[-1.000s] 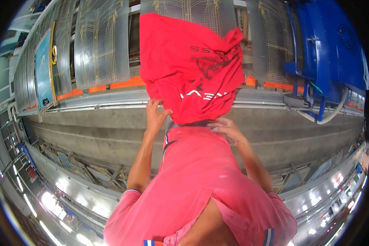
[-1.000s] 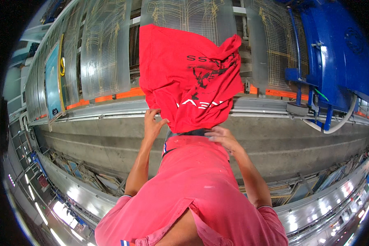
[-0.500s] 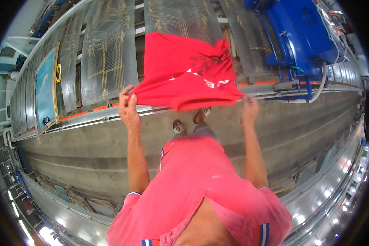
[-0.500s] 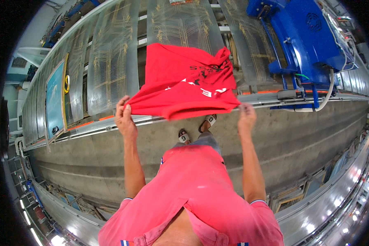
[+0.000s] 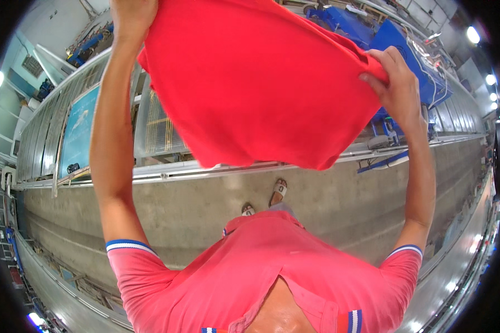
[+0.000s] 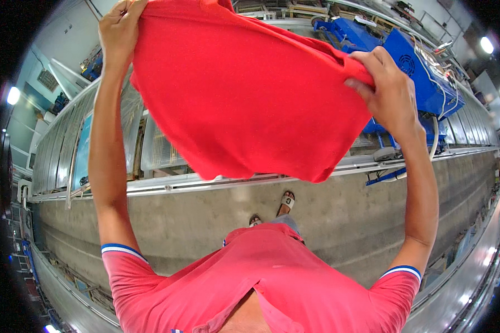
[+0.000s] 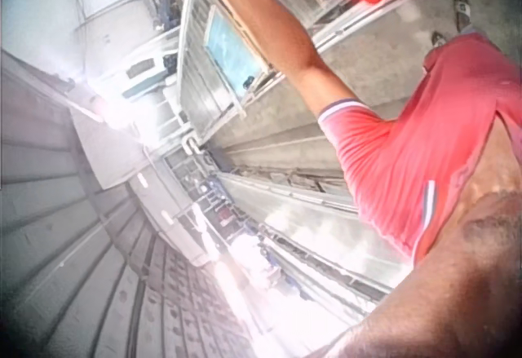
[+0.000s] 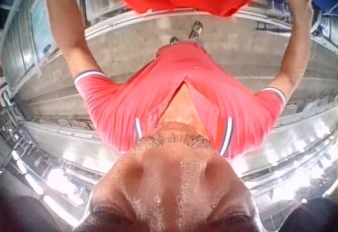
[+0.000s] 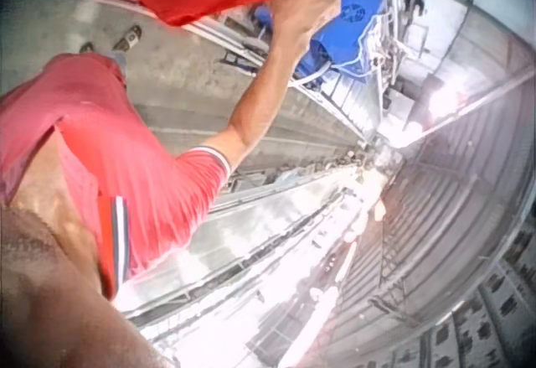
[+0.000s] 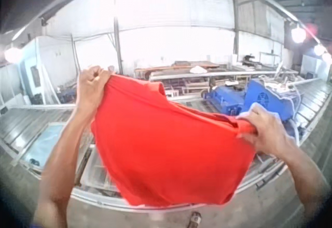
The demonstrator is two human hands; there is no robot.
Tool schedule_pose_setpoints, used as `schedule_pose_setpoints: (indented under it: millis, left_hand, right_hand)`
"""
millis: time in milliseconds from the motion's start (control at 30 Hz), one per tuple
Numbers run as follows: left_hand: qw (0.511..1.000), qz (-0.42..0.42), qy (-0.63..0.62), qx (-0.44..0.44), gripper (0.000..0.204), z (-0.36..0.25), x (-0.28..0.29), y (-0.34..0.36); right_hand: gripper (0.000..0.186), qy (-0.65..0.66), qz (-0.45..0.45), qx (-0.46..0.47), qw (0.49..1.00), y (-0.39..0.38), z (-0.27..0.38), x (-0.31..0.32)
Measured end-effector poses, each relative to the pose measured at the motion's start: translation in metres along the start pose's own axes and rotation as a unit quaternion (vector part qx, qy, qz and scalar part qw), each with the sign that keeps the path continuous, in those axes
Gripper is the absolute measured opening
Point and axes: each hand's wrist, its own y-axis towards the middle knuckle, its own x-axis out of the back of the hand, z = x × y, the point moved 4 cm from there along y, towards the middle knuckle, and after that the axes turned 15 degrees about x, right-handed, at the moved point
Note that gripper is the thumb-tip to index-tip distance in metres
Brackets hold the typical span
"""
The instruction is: The person prepares a screen printing frame with a horse graphic and places it on a conveyor belt. They then position a red t-shirt on the belt, align it under the screen, and use a squeegee to apply ink through the mesh onto the fabric.
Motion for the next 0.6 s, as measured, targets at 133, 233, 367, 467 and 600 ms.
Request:
schedule_pose_setpoints:
  millis: [133,233,367,467,600]
  left_hand:
    - [0.974,0.198,-0.078,0.076,0.016,-0.002,0.011,0.018]
    - [0.944,0.32,-0.057,0.063,0.012,0.004,0.013,0.022]
    - [0.921,0.385,-0.011,0.062,0.022,0.024,-0.003,0.032]
    - [0.919,0.364,0.033,0.146,0.014,0.056,-0.023,0.042]
    - [0.921,0.341,0.044,0.18,0.012,0.111,-0.063,0.05]
  right_hand:
    - [0.016,0.235,-0.039,-0.18,0.954,0.008,-0.069,-0.001]
    - [0.02,0.432,-0.186,-0.263,0.843,0.011,-0.11,-0.009]
    - [0.028,0.475,-0.055,-0.295,0.827,0.02,-0.137,-0.039]
    - [0.027,0.5,-0.062,-0.274,0.819,0.031,-0.164,-0.054]
    - [0.023,0.578,-0.028,-0.227,0.784,0.049,-0.204,-0.105]
